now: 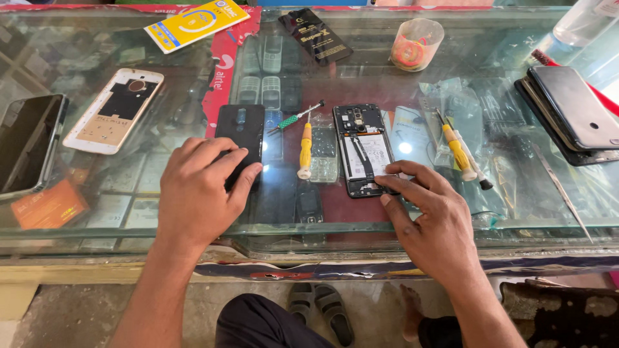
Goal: The person removes the back cover of a smartphone and uses a screwdriver to unscrew and detach internal components near the camera module. The back cover is placed on the table, and the phone remains open with the battery and circuitry exposed.
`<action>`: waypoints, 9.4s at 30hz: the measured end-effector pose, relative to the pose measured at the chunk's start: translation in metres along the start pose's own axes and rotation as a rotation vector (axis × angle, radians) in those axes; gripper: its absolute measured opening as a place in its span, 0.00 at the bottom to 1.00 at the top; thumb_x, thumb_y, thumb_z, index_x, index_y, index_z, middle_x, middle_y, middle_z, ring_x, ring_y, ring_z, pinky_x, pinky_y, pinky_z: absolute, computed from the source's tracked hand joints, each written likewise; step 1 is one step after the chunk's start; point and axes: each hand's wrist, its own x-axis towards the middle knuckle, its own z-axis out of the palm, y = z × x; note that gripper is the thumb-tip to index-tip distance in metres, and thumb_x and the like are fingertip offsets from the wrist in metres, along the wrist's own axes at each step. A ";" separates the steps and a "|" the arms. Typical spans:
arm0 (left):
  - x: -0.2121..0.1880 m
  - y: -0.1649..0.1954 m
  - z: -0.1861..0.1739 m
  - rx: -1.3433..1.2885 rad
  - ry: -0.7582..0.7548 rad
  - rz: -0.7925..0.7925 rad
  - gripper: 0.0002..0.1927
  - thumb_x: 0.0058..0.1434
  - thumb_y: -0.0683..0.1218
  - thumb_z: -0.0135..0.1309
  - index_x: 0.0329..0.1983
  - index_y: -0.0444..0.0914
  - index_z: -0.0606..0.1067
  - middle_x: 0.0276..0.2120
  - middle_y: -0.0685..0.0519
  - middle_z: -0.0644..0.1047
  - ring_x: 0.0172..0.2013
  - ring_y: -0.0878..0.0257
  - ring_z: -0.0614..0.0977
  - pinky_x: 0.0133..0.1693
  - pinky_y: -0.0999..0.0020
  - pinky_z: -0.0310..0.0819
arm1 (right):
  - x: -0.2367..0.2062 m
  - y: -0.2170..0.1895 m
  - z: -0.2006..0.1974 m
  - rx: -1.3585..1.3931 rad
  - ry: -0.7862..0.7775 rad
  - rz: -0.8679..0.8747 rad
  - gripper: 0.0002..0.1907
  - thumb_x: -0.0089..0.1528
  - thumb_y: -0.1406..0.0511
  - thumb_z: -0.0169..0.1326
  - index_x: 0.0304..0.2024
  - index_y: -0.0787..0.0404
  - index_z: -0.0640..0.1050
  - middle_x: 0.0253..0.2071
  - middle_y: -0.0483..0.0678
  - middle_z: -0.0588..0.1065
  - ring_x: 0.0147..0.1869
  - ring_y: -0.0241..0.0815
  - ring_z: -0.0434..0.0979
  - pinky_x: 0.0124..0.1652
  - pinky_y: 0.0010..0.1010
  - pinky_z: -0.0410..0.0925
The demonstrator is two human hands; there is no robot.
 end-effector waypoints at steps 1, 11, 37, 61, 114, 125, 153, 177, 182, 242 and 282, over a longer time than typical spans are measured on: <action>0.005 0.002 0.001 -0.033 0.031 0.026 0.10 0.64 0.47 0.64 0.40 0.35 0.83 0.40 0.52 0.80 0.44 0.53 0.79 0.49 0.56 0.75 | 0.001 0.001 0.000 0.000 -0.002 0.005 0.13 0.59 0.68 0.60 0.47 0.57 0.84 0.53 0.45 0.79 0.47 0.44 0.82 0.36 0.34 0.74; 0.142 0.000 0.065 -0.245 -0.716 0.202 0.14 0.43 0.50 0.72 0.31 0.41 0.84 0.39 0.53 0.80 0.44 0.54 0.81 0.44 0.57 0.75 | 0.014 0.001 0.005 0.009 -0.030 0.085 0.13 0.57 0.68 0.60 0.45 0.55 0.85 0.52 0.44 0.80 0.41 0.39 0.83 0.24 0.29 0.71; 0.139 -0.065 0.103 -0.293 -0.407 -0.117 0.09 0.54 0.46 0.67 0.35 0.37 0.85 0.26 0.47 0.82 0.29 0.55 0.85 0.36 0.61 0.77 | 0.025 0.011 0.017 -0.011 -0.049 0.088 0.14 0.57 0.65 0.60 0.46 0.53 0.85 0.54 0.44 0.79 0.35 0.38 0.84 0.24 0.28 0.72; 0.136 -0.083 0.113 -0.440 -0.139 -0.334 0.05 0.48 0.42 0.66 0.28 0.36 0.84 0.24 0.52 0.83 0.25 0.68 0.83 0.31 0.72 0.75 | 0.021 0.012 0.016 -0.029 -0.048 0.091 0.15 0.57 0.66 0.60 0.47 0.55 0.84 0.53 0.43 0.79 0.42 0.41 0.83 0.31 0.32 0.73; 0.110 0.015 0.112 -1.579 -0.496 0.000 0.07 0.58 0.33 0.68 0.38 0.33 0.82 0.37 0.51 0.82 0.40 0.65 0.87 0.45 0.72 0.87 | 0.017 0.037 0.017 0.580 -0.166 0.295 0.22 0.72 0.58 0.45 0.28 0.67 0.73 0.23 0.43 0.66 0.30 0.34 0.61 0.30 0.27 0.58; 0.108 0.018 0.112 -1.605 -0.497 -0.005 0.06 0.60 0.32 0.66 0.38 0.32 0.82 0.36 0.50 0.82 0.39 0.63 0.88 0.45 0.69 0.89 | 0.019 0.038 0.012 0.569 -0.232 0.309 0.26 0.72 0.56 0.42 0.24 0.66 0.71 0.20 0.44 0.63 0.26 0.36 0.59 0.28 0.30 0.57; 0.104 0.031 0.109 -1.592 -0.523 -0.032 0.06 0.59 0.31 0.66 0.36 0.32 0.81 0.36 0.50 0.82 0.38 0.63 0.87 0.43 0.70 0.88 | 0.020 0.039 0.008 0.661 -0.277 0.300 0.24 0.72 0.57 0.43 0.25 0.65 0.70 0.21 0.43 0.65 0.28 0.35 0.62 0.29 0.29 0.59; 0.163 0.011 0.143 -0.331 -0.562 0.189 0.15 0.55 0.49 0.64 0.40 0.34 0.83 0.38 0.41 0.82 0.42 0.45 0.83 0.47 0.53 0.75 | 0.016 0.054 0.015 0.947 -0.014 0.337 0.18 0.74 0.58 0.50 0.45 0.68 0.79 0.31 0.40 0.65 0.36 0.32 0.58 0.38 0.26 0.55; 0.163 -0.009 0.158 -0.395 -0.691 0.247 0.20 0.58 0.53 0.63 0.48 0.36 0.81 0.48 0.42 0.77 0.52 0.46 0.77 0.54 0.54 0.69 | 0.018 0.054 0.022 1.006 0.101 0.346 0.10 0.68 0.65 0.57 0.46 0.68 0.78 0.43 0.45 0.75 0.43 0.34 0.69 0.46 0.26 0.64; 0.172 -0.040 0.157 -0.676 -0.865 0.066 0.13 0.52 0.41 0.62 0.42 0.40 0.85 0.30 0.51 0.86 0.29 0.66 0.85 0.34 0.68 0.79 | 0.196 0.075 0.033 0.096 -0.304 -0.163 0.30 0.59 0.72 0.64 0.58 0.59 0.64 0.30 0.50 0.82 0.37 0.36 0.87 0.35 0.28 0.74; 0.172 -0.014 0.137 -0.476 -0.948 -0.018 0.21 0.48 0.42 0.69 0.47 0.48 0.82 0.27 0.53 0.78 0.30 0.61 0.83 0.35 0.61 0.75 | 0.190 0.059 0.020 0.055 -0.247 -0.465 0.20 0.59 0.72 0.65 0.50 0.66 0.72 0.36 0.51 0.82 0.44 0.40 0.85 0.39 0.30 0.77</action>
